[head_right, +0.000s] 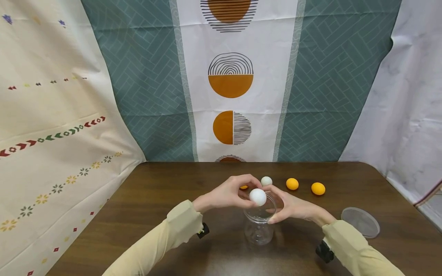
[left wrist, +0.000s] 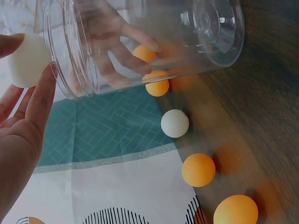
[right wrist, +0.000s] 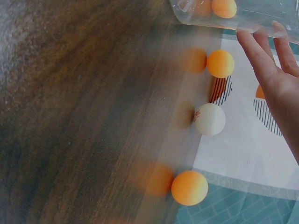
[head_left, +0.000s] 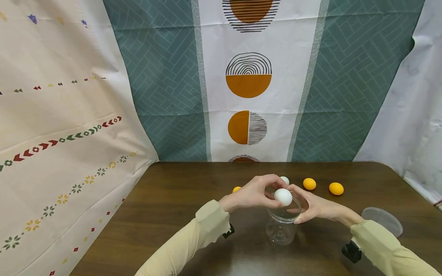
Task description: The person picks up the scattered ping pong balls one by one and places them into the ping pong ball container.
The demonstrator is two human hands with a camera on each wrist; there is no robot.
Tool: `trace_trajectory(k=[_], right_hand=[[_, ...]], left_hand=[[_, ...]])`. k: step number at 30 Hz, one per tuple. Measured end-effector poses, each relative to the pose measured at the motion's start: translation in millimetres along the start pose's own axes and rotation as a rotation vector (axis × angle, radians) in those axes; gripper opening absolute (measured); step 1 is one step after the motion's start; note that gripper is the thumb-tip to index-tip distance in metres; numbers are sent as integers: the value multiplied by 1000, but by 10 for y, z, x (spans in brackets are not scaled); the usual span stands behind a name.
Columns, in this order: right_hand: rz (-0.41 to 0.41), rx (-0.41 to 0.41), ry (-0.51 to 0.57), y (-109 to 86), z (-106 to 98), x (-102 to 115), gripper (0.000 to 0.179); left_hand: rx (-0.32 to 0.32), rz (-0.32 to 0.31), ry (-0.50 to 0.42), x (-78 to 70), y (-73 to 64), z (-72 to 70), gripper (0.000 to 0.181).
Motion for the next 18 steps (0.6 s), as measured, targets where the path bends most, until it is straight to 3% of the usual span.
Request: trace_trajectory(k=[18], right_hand=[[-10, 1, 0, 15, -4, -13, 70]], left_hand=[[13, -3, -15, 5, -20, 22, 37]])
Point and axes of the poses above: each hand's wrist, its own y-axis towards the middle knuckle, its own z-axis out of the palm, x = y × z, the point moved 1 cm from there along y, towards the middle knuckle, and after that the axes turned 8 degrees about -x, right-handed, at the moved point
